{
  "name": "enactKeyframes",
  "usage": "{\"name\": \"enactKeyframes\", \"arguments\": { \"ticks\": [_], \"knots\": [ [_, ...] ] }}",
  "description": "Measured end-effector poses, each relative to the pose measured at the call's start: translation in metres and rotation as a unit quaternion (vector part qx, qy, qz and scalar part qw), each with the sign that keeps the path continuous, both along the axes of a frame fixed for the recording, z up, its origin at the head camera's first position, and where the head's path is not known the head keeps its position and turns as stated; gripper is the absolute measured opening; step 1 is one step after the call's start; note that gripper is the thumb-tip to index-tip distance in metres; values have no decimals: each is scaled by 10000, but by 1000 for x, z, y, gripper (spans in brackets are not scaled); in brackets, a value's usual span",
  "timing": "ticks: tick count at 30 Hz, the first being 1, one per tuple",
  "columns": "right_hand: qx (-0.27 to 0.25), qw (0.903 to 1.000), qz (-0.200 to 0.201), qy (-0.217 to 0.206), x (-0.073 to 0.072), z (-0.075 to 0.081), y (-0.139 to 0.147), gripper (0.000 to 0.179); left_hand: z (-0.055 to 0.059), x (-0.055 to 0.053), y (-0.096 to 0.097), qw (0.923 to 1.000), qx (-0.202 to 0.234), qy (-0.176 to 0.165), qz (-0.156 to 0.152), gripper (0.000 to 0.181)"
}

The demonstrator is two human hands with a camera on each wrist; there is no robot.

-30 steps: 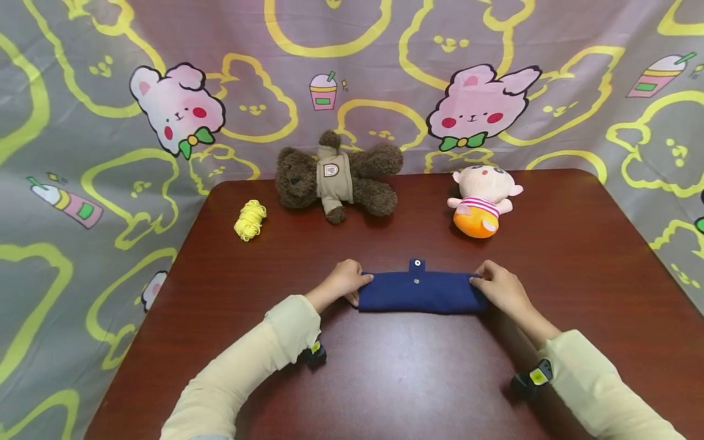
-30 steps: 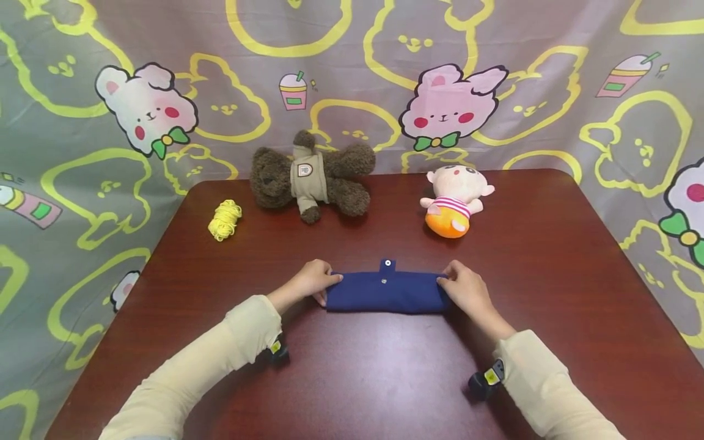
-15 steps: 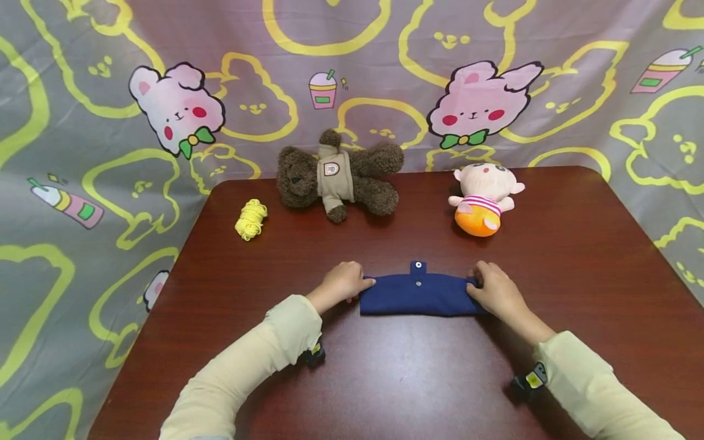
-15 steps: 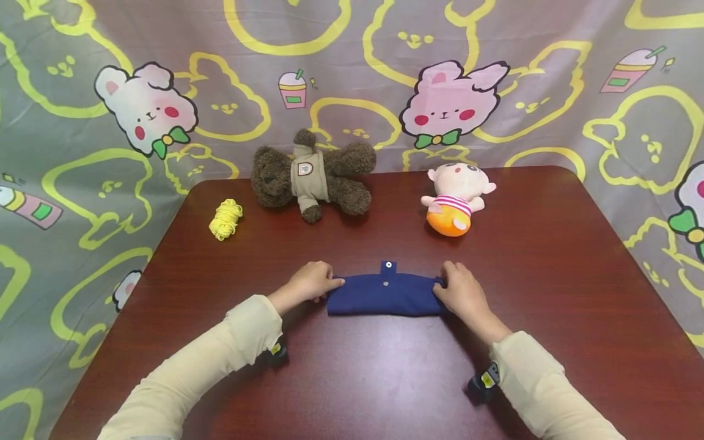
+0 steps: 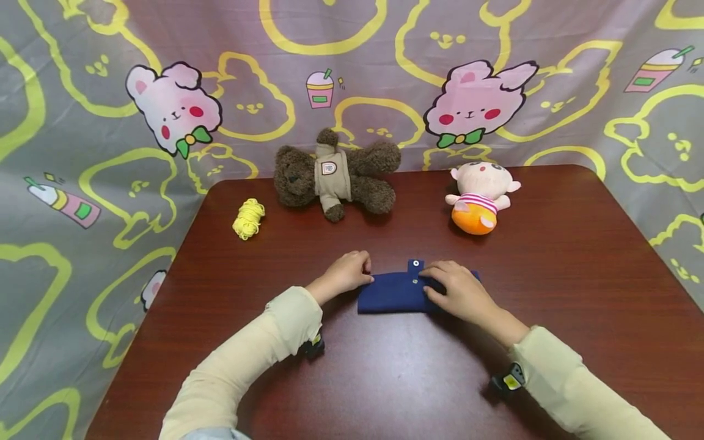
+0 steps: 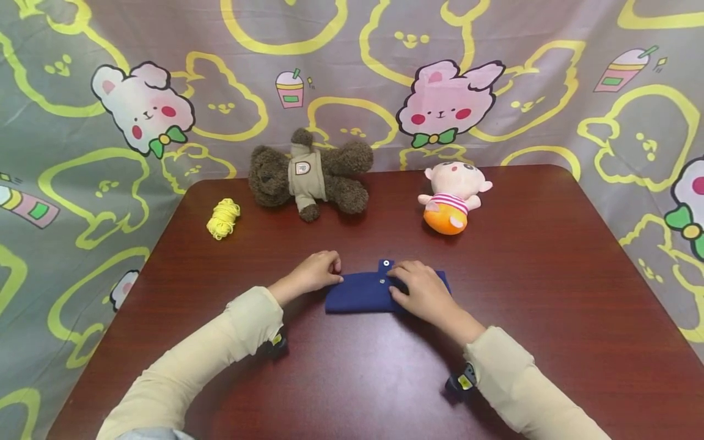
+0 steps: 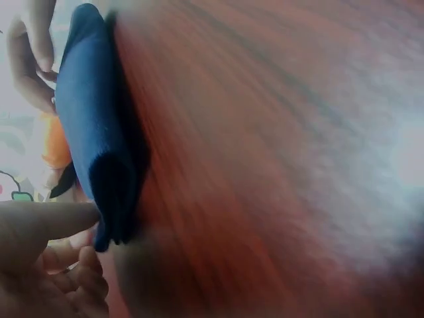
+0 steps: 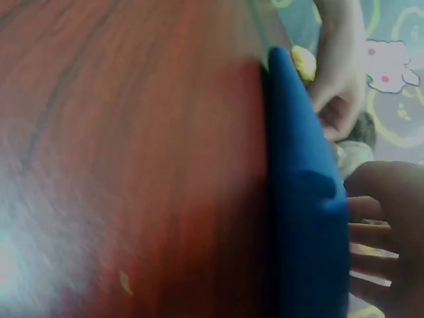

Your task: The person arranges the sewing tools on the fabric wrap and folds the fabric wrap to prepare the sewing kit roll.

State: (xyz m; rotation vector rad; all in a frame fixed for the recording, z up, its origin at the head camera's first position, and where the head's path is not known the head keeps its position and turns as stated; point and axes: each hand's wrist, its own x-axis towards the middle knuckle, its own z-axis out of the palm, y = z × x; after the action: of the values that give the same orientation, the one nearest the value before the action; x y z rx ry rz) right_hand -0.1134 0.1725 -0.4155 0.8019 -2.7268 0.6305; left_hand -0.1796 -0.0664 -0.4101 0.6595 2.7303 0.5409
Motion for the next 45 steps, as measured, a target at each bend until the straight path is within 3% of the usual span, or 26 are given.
{"name": "enactKeyframes", "arguments": {
  "ticks": [5, 11, 17, 26, 33, 39, 45],
  "knots": [
    [95, 9999, 4, -95, 2, -5, -5, 28, 5, -6, 16, 9988, 328, -108, -334, 13],
    [-258, 9994, -114, -183, 0, -8, -5, 24, 7, -16, 43, 9962, 780, -277, -260, 18],
    [-483, 9977, -222, -431, -4, -11, -8, 21, 1, -22, 64, 9903, 1142, -716, -339, 25],
    [-615, 9962, -366, -488, -4, -13, -10, 18, 0, -21, 80, 9956, 551, -464, -598, 19],
    [-845, 9940, -521, -463, -3, -12, -11, 14, 5, -13, 77, 9938, 854, -562, -428, 8],
    [-1090, 9881, -782, -753, -2, -13, -14, 8, 4, -8, 68, 9913, 1150, -225, -606, 7],
    [-1219, 9814, -1005, -1088, -5, -12, -15, 9, 1, -3, 59, 9882, 1158, 337, -943, 8]
  ]
}}
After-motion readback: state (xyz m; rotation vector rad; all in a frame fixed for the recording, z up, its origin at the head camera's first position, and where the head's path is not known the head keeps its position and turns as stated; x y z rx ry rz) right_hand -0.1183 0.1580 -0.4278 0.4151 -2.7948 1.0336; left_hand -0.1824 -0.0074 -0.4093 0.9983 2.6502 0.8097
